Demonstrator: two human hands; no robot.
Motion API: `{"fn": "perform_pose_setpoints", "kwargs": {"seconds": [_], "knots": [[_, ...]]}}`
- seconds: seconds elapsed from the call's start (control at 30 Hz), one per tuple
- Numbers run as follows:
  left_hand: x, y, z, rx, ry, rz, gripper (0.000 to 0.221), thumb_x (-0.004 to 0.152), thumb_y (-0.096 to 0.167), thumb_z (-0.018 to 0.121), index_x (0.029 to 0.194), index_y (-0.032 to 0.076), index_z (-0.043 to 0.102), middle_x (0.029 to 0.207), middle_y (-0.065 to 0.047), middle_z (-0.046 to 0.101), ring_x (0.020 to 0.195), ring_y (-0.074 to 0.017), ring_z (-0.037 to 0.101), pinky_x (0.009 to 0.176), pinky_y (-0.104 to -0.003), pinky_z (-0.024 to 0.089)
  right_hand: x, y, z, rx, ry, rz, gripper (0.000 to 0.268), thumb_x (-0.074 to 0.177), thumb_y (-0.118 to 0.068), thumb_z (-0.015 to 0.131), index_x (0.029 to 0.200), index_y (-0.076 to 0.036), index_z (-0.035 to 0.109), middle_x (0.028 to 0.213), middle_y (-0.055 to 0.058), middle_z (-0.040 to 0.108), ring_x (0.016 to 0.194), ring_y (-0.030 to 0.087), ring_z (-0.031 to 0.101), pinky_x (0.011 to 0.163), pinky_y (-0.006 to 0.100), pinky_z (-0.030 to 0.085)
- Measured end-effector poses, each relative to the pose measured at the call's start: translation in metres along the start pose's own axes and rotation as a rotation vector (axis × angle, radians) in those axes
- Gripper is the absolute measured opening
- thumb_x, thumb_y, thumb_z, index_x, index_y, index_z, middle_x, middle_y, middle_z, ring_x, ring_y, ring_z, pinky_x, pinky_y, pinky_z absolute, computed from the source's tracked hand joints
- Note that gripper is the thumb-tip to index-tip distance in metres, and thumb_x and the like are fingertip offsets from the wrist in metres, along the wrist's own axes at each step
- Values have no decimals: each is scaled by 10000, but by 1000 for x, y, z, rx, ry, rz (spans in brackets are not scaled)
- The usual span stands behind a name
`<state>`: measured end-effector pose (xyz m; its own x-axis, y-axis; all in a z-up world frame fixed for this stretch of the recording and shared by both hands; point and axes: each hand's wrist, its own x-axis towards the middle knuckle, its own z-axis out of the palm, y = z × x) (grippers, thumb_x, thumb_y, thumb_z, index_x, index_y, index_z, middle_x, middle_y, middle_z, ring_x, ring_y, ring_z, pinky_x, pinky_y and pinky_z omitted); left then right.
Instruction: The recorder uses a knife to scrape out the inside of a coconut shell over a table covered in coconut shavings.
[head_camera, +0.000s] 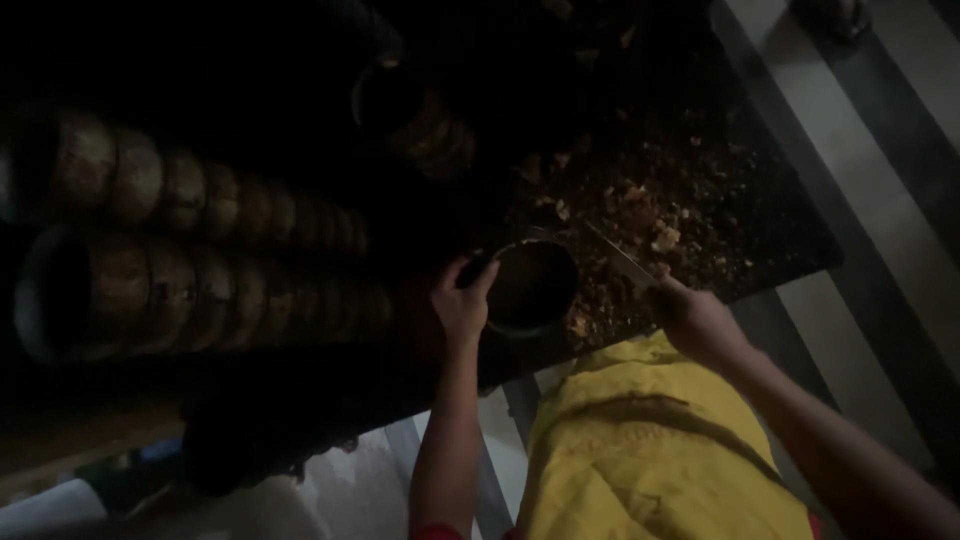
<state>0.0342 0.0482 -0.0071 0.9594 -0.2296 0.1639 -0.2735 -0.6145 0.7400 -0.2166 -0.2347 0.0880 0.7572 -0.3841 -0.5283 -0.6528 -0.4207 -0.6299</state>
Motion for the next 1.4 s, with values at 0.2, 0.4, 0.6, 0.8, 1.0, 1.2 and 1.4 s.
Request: {"fn": "perform_pose_setpoints", "kwargs": {"seconds": [0.2,0.4,0.6,0.8,1.0,1.2,1.4], "knots": [[-3,-21,13,-289,72,-76,548,876,432,858,1271,72,736,1193,-150,773,1055,-320,744,878,-465,640,14,25,44,119,52,-155,265,1116,-274,482,1271,-132,643,777,127,670,589,266,618,556,446,478],[-8,-53,31,-633,151,-300,580,869,328,816,1368,91,641,1283,-165,706,1095,-367,703,853,-513,634,5,18,46,46,150,-258,283,1043,-242,542,1300,-160,630,820,101,675,652,251,621,564,448,469],[-2,-174,68,-588,22,-473,513,994,358,686,1420,80,622,1285,-139,686,1094,-337,680,838,-491,602,-3,-11,18,-102,33,-125,234,1121,-322,527,1204,-119,610,771,102,632,627,262,608,595,451,482],[-9,-178,67,-818,-88,-263,450,1009,295,714,1369,35,646,1227,-194,713,1054,-363,683,830,-518,595,-2,-3,16,-64,54,-276,247,1088,-311,497,1208,-133,619,740,125,611,595,300,589,570,484,474],[-13,-163,51,-624,-39,-55,460,961,249,774,1353,40,651,1224,-181,724,1069,-346,722,812,-497,641,-1,1,12,-78,236,-505,264,1045,-315,530,1167,-91,601,830,128,655,722,328,646,584,477,504],[-14,-154,47,-602,-40,21,423,996,247,798,1353,43,701,1257,-162,747,1115,-331,729,861,-489,644,-4,-1,1,-45,36,-177,256,1094,-366,476,1077,-140,593,730,156,592,579,310,571,593,489,450],[-6,-44,13,-247,51,-235,592,843,288,854,1367,153,614,1159,-99,711,928,-275,708,728,-478,650,-4,3,4,-18,-32,-37,314,1102,-391,471,1074,-118,623,676,129,579,551,279,552,578,475,430]]}}
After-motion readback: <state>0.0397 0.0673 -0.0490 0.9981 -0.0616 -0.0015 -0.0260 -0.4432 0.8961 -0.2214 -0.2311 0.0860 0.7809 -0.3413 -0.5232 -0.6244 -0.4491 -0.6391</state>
